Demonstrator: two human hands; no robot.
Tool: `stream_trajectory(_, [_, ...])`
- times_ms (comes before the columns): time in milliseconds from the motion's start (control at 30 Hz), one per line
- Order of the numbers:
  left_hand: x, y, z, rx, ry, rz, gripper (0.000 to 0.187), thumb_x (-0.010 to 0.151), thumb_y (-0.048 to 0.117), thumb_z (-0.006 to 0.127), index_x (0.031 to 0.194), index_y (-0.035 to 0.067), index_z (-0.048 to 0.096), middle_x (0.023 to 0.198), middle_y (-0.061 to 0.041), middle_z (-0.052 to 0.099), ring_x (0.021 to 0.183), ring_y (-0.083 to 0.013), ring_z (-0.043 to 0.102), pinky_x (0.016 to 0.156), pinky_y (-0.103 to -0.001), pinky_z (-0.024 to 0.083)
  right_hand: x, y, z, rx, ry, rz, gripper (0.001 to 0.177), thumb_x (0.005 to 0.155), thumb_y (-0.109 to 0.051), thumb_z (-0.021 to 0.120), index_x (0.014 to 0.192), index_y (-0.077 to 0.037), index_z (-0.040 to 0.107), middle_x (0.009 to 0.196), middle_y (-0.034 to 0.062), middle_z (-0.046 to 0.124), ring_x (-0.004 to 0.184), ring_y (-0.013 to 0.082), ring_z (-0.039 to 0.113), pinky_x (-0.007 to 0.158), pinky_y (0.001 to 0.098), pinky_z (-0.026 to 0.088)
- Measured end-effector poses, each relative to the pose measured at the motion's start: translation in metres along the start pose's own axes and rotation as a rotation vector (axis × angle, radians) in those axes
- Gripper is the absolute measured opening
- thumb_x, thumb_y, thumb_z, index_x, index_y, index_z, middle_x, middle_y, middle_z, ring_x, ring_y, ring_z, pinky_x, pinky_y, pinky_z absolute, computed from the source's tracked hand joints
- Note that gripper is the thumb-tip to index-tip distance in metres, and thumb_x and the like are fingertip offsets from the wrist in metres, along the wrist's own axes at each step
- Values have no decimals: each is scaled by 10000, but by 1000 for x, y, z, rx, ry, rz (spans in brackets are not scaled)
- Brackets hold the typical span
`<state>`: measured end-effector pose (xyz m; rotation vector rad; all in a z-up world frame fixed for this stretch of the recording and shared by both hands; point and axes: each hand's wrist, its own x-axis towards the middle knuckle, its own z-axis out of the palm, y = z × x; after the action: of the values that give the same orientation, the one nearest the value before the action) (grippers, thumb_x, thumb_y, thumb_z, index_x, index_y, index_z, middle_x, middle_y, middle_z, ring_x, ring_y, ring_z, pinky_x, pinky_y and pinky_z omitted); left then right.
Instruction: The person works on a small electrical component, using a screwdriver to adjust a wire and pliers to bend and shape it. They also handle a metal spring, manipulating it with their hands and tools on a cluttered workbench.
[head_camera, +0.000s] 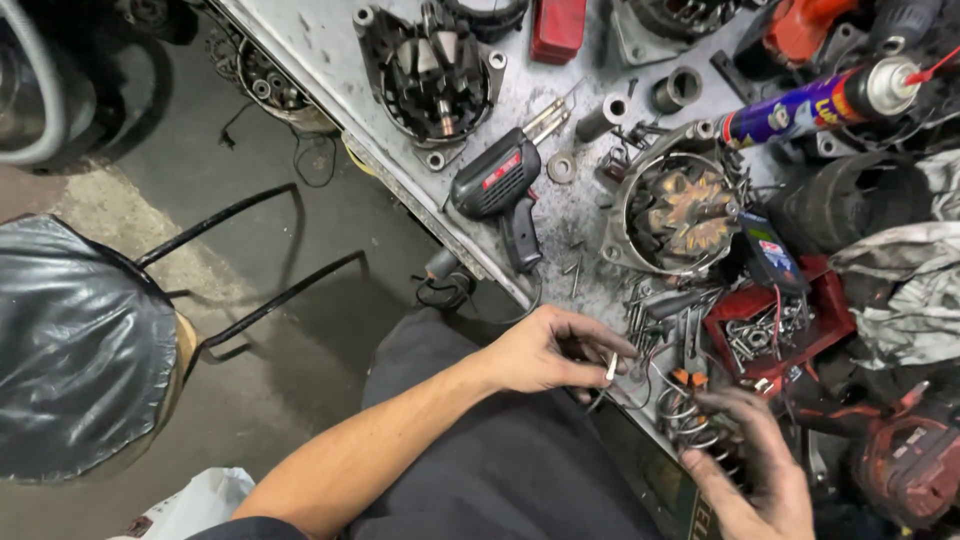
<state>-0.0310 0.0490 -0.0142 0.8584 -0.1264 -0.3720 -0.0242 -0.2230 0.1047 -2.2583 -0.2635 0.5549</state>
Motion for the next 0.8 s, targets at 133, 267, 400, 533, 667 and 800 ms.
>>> stream_trajectory(133, [-5,-12,-1,-36,3,-28,356,872,-71,676,1216,7,725,839,-52,708,624,-101,633,601,-207,528,0,4,15,696,186,211,674,803,176,544,1472,129,470,1235,322,634,890,360,643,785,425,541])
stream_trajectory(267, [-12,-23,-2,-105,33,-104,402,885,-61,709,1281,0,693,929,-78,740,656,-98,633,602,-219,568,16,12,42,1379,15,240,678,760,20,664,1423,21,520,1246,194,608,916,244,598,695,385,491])
stream_trajectory(400, [-13,-16,-1,-118,86,-112,656,850,-65,733,1476,2,545,1001,-100,726,740,-119,660,616,-230,594,15,64,83,1178,-32,223,513,756,148,709,1237,12,594,1056,149,668,970,273,684,754,368,630])
stream_trajectory(533, [-18,-20,-9,-10,130,-65,501,864,-60,732,1351,30,658,1014,-86,731,792,-90,642,686,-192,553,19,26,98,365,-22,202,423,667,46,862,1049,12,685,930,107,806,804,174,746,805,283,582])
stream_trajectory(667, [-20,-21,-10,-9,176,-65,442,874,-67,735,1306,7,675,1008,-101,736,791,-115,671,728,-223,589,22,1,100,153,115,161,382,682,-78,894,991,5,686,834,78,773,678,137,669,651,257,557])
stream_trajectory(800, [-20,-14,-9,94,176,-113,450,863,-92,718,1298,25,700,1061,-126,770,828,-124,700,789,-239,606,18,2,102,139,149,108,268,712,-51,851,954,14,757,789,57,773,641,113,662,624,231,538])
